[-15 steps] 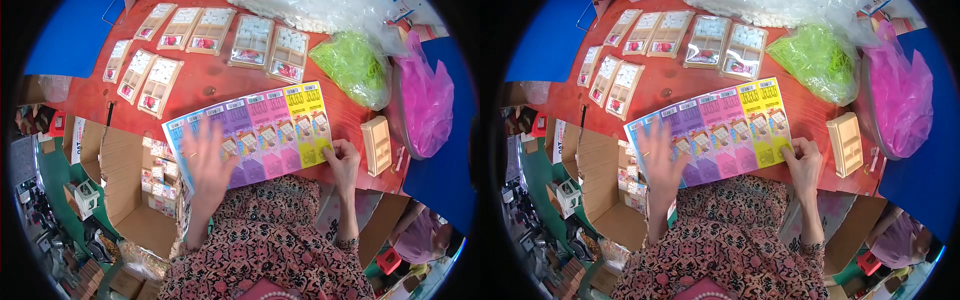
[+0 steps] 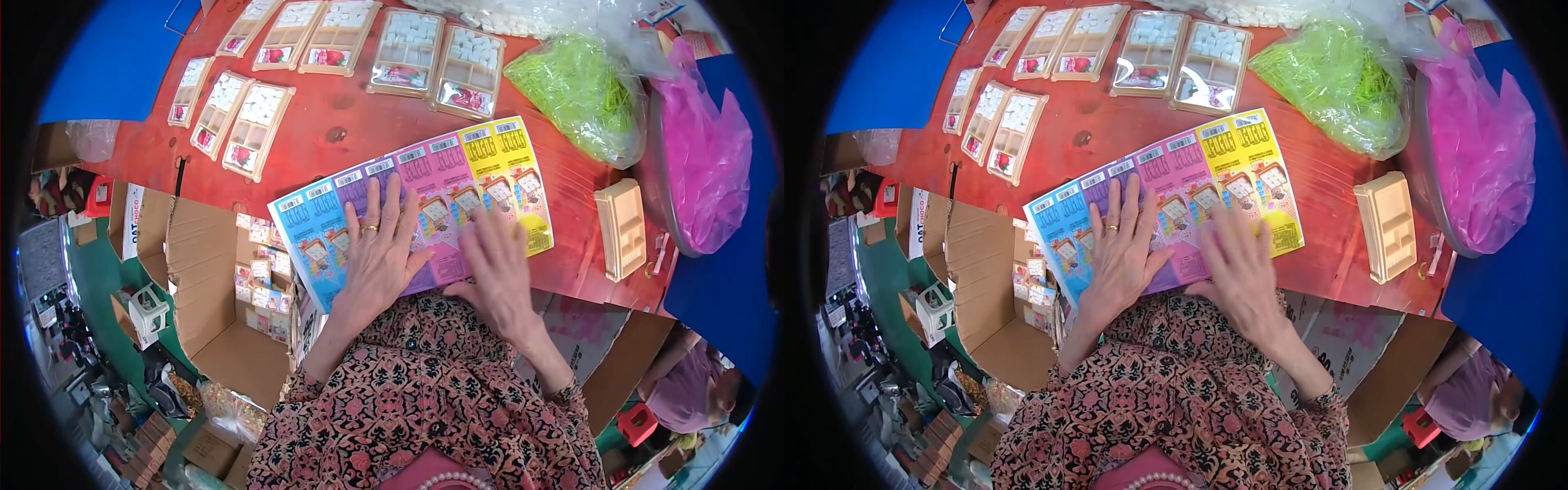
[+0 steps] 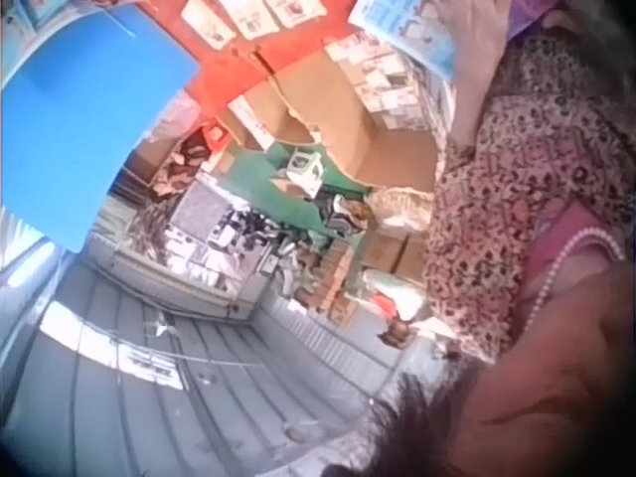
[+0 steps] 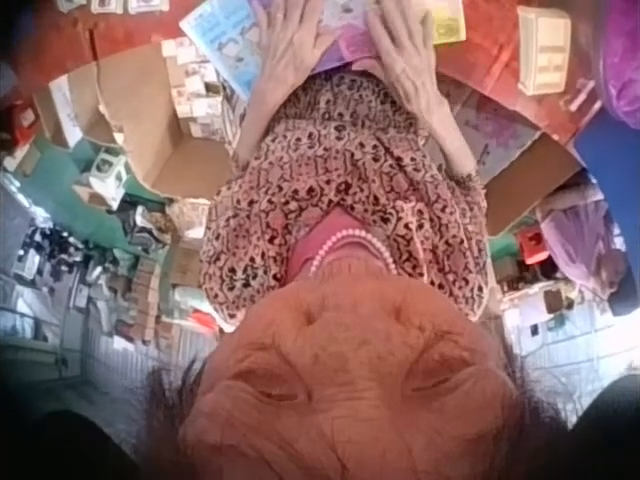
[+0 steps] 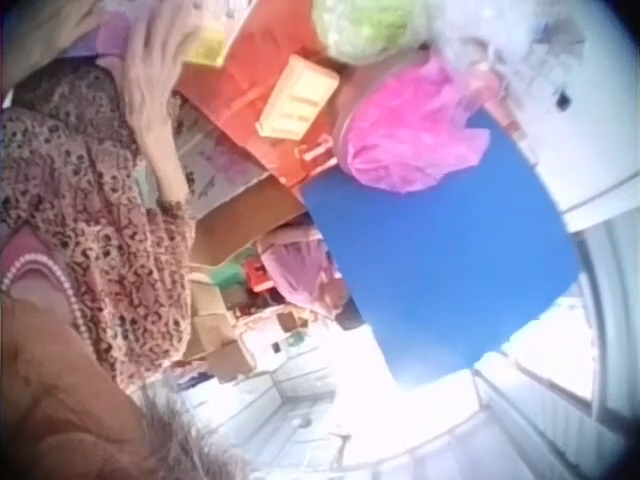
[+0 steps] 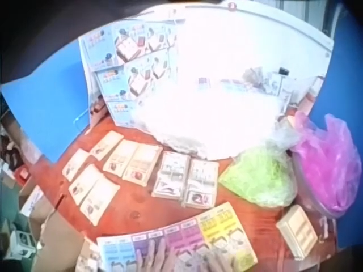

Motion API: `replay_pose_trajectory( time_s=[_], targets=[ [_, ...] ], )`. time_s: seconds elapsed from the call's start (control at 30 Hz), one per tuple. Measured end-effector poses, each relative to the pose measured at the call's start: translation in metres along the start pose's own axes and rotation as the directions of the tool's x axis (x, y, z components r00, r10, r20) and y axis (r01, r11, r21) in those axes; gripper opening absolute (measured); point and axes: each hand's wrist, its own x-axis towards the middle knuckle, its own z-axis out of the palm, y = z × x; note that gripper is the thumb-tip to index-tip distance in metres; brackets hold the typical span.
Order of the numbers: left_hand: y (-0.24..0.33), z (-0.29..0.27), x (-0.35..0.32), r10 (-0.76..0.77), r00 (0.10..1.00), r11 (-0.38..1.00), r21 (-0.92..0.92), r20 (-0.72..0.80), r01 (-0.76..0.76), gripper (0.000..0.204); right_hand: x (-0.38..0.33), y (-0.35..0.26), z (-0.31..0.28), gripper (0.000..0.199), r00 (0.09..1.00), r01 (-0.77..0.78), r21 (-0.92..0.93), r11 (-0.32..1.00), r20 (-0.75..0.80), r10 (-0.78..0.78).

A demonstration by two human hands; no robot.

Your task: Peeling adhesive labels from a sheet and applying them to small plastic containers filled with items.

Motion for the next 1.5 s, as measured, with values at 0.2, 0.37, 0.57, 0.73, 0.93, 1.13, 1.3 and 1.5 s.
replay_pose_trajectory(
  time_s=[0.2,0.37,0.57,0.73,0.93,1.13,1.3,1.5],
  targets=[
    [-0.032,-0.007,-0.021,-0.149,0.988,0.988,0.039,-0.029,0.15,0.081,-0.002,0.001,0.02,0.086,0.996,0.075,-0.213,0.974,0.067,-0.061],
    [-0.069,-0.022,-0.05,-0.335,0.936,0.942,-0.044,-0.106,0.333,0.075,-0.002,0.002,0.022,0.065,0.997,0.07,-0.303,0.95,0.038,-0.062],
    [-0.073,-0.05,-0.045,-0.224,0.956,0.974,-0.017,-0.189,0.225,0.067,-0.003,0.002,0.017,0.053,0.994,0.109,-0.21,0.972,0.003,-0.11],
    [-0.029,-0.086,-0.022,0.262,0.944,0.947,-0.244,0.202,-0.211,0.08,0.001,0.002,0.0,0.041,0.978,0.18,-0.158,0.971,-0.074,-0.194],
    [0.018,-0.108,-0.021,0.415,0.861,0.91,-0.124,0.294,-0.396,0.085,0.014,-0.014,-0.058,0.032,0.945,0.209,-0.247,0.946,-0.199,-0.261],
    [0.031,-0.138,0.007,0.326,0.89,0.944,-0.163,0.32,-0.287,0.05,0.03,-0.03,-0.105,0.024,0.911,0.34,-0.289,0.895,-0.135,-0.39],
    [0.029,-0.169,0.063,0.352,0.891,0.868,-0.456,0.287,-0.196,0.019,0.061,-0.027,-0.14,0.017,0.812,0.401,-0.351,0.846,-0.29,-0.506],
    [0.008,-0.188,0.075,0.24,0.904,0.713,-0.696,0.352,0.082,0.027,0.077,-0.013,-0.185,0.069,0.628,0.056,-0.426,0.903,-0.688,-0.363]
  ],
)
